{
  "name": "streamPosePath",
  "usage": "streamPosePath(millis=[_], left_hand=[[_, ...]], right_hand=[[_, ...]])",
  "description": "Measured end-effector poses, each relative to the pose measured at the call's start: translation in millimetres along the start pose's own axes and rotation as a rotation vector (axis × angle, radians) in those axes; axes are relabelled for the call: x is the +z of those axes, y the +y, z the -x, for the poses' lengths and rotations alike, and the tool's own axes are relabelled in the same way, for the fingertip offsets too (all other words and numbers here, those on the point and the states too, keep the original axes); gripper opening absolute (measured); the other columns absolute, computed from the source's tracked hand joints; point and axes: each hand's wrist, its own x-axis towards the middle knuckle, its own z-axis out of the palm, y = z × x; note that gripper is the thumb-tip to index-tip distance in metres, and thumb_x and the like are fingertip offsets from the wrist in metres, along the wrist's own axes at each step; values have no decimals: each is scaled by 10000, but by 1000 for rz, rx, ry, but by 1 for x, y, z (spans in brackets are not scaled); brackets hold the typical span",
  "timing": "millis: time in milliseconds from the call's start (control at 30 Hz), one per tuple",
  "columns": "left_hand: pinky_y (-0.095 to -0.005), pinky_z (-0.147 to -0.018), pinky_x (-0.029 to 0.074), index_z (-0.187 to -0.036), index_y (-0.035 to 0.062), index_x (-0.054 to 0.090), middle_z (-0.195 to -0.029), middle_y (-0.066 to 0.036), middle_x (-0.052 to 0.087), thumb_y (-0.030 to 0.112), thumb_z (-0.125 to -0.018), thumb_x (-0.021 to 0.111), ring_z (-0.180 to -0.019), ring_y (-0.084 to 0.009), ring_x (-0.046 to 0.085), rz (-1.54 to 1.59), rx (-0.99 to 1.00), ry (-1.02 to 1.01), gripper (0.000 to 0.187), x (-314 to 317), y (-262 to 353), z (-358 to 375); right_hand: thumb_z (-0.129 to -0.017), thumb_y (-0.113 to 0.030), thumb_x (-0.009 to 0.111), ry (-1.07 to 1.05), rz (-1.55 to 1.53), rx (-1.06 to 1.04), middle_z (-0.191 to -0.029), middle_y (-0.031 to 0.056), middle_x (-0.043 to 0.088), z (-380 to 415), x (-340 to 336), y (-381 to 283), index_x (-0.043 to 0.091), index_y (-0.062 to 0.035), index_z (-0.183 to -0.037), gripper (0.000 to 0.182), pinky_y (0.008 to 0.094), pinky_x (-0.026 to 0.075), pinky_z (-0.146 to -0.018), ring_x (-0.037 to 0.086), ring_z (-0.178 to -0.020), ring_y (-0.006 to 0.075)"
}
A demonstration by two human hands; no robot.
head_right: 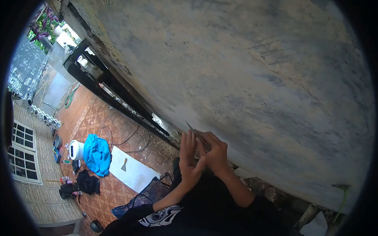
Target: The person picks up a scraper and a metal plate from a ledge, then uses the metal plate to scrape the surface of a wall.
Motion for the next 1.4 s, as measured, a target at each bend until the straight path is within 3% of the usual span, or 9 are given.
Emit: streamPosePath(millis=[100,167,333,600,667,933,1067,1200,1400], left_hand=[[-369,-1012,275,-1349,-15,155,-1363,-198,279,-19,-765,555,-1259,-282,294,63,-20,121,707,-19,-9,13],[-373,-989,316,-1332,-12,208,-1341,-200,319,-49,-777,513,-1240,-286,329,19,-121,163,634,-36,-13,21],[-337,-909,399,-1281,10,310,-1202,-172,479,2,-844,465,-1108,-245,480,-155,-181,249,463,-67,-13,37],[-284,-832,431,-1214,1,378,-1073,-160,541,-5,-840,457,-992,-215,543,-221,-242,387,382,-80,-12,55],[-283,-818,439,-1204,-1,385,-1061,-156,544,-6,-841,451,-982,-212,546,-234,-266,408,369,-79,-10,61],[-267,-773,450,-1156,0,437,-977,-106,567,0,-846,434,-900,-163,557,-226,-292,583,310,-99,-6,62],[-266,-752,459,-1095,-6,488,-921,-95,579,2,-847,427,-867,-157,566,-164,-357,510,256,-110,-12,65],[-262,-726,469,-1032,-12,525,-878,-85,586,5,-850,426,-831,-153,577,-101,-379,483,208,-112,-19,66],[-262,-729,473,-1006,-18,527,-875,-93,591,26,-861,439,-826,-159,585,-100,-397,380,175,-96,-25,65]], right_hand=[[-736,-75,619,88,17,27,-789,134,637,23,4,16,621,-2,-957,233,292,476,-602,636,-692,221],[-768,-122,596,95,16,247,-820,179,622,31,3,24,617,2,-945,217,327,482,-643,622,-745,312],[-781,-130,589,161,50,185,-813,196,623,21,1,25,615,13,-937,214,330,483,-642,623,-739,321],[-780,-138,580,292,72,50,-764,188,619,-10,27,29,621,8,-901,194,341,481,-612,613,-689,331],[-777,-172,576,63,64,12,-754,191,610,-30,45,38,624,-3,-887,207,355,476,-594,599,-671,334],[-767,-239,576,-239,-102,-2,-759,187,603,3,54,14,624,-30,-914,260,378,467,-618,585,-701,347],[-765,-285,574,-745,210,183,-746,165,610,47,42,82,648,-86,-912,257,425,449,-654,574,-704,350],[-785,-257,559,-862,562,217,-719,88,620,97,2,122,656,-197,-972,219,383,464,-653,591,-716,288],[-795,-273,560,-664,379,556,-764,92,615,119,-41,92,654,-181,-972,221,391,459,-662,579,-719,292]])
